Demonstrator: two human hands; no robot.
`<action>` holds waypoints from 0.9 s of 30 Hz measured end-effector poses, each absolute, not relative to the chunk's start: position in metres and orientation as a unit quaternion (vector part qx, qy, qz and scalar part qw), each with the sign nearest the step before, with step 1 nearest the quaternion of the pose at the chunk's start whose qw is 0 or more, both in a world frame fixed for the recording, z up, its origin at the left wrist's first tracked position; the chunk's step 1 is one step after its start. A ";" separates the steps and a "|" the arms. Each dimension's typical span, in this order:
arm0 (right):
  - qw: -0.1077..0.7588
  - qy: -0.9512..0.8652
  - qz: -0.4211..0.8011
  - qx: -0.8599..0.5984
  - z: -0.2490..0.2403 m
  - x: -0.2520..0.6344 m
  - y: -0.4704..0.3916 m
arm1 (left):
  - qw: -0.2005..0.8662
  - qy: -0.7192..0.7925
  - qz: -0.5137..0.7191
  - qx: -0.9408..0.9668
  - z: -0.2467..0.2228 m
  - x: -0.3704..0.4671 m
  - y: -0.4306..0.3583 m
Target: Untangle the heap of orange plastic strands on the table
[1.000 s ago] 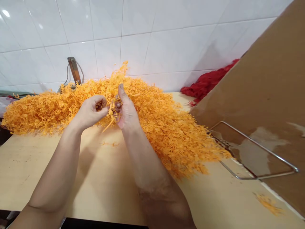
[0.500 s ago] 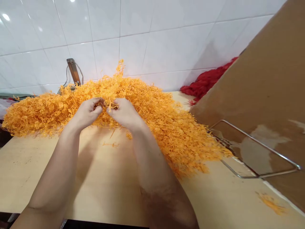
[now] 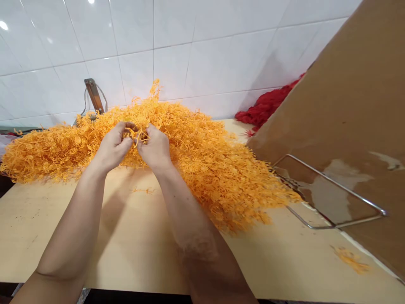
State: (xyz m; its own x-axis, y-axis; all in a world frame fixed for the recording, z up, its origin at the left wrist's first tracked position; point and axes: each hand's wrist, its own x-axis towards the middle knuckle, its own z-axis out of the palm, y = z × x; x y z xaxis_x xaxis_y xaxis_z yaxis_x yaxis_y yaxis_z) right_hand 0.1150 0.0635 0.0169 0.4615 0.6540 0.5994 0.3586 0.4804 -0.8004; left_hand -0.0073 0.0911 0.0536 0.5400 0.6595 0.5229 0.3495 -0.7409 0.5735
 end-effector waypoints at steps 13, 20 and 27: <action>0.720 -0.490 0.364 -0.332 0.020 0.109 0.064 | 0.457 0.251 0.423 0.741 0.055 -0.009 0.095; 0.652 -0.515 0.426 -0.358 0.025 0.118 0.054 | 0.345 0.221 0.426 0.807 0.049 -0.009 0.104; 0.679 -0.496 0.421 -0.339 0.028 0.111 0.056 | 0.406 0.224 0.458 0.758 0.045 -0.001 0.102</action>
